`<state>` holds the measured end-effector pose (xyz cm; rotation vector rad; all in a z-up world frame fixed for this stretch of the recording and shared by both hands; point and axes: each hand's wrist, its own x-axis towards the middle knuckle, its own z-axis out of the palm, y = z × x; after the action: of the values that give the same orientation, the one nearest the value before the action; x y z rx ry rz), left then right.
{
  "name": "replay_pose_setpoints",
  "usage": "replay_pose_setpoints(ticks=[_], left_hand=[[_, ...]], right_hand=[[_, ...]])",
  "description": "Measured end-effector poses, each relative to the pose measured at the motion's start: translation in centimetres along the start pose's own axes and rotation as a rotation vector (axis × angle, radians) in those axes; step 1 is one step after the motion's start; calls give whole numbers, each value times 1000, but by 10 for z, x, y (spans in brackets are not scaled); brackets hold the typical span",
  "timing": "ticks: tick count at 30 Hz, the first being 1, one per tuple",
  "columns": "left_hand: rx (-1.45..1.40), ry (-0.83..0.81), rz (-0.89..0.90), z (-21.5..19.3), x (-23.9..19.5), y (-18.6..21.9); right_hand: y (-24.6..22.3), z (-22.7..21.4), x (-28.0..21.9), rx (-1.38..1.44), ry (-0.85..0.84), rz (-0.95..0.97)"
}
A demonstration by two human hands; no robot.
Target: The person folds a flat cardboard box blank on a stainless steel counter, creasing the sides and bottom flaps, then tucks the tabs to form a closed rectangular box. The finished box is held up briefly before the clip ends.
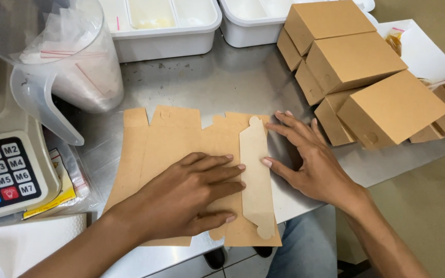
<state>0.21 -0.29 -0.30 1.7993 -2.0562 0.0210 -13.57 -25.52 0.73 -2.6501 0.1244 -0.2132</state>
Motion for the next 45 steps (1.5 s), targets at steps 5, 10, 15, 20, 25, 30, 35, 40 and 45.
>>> replay_pose_setpoints(ticks=[5,10,15,20,25,30,35,40,45], left_hand=[[11,-7,0,-1,0,0],[51,22,33,-5,1,-2],[-192,448,112,-29,9,5],[-62,650,93,-38,9,5],[-139,648,66,-41,8,4],[-300,525,28,-50,5,4],[-573,571,-59,-60,1,-7],[-903,756,-192,-62,-4,-21],[-1169,1017,-321,-64,0,-8]], right_hand=[[3,-1,8,13,3,14],[1,-3,16,-91,51,-44],[-32,-16,17,-60,-220,-483],[-49,-39,9,-224,-146,-523],[-42,-67,-17,-263,-133,-530],[-58,-88,-47,-92,179,-459],[6,-86,-83,364,384,-48],[-7,-61,-79,50,684,185],[-26,-46,-59,383,523,298]])
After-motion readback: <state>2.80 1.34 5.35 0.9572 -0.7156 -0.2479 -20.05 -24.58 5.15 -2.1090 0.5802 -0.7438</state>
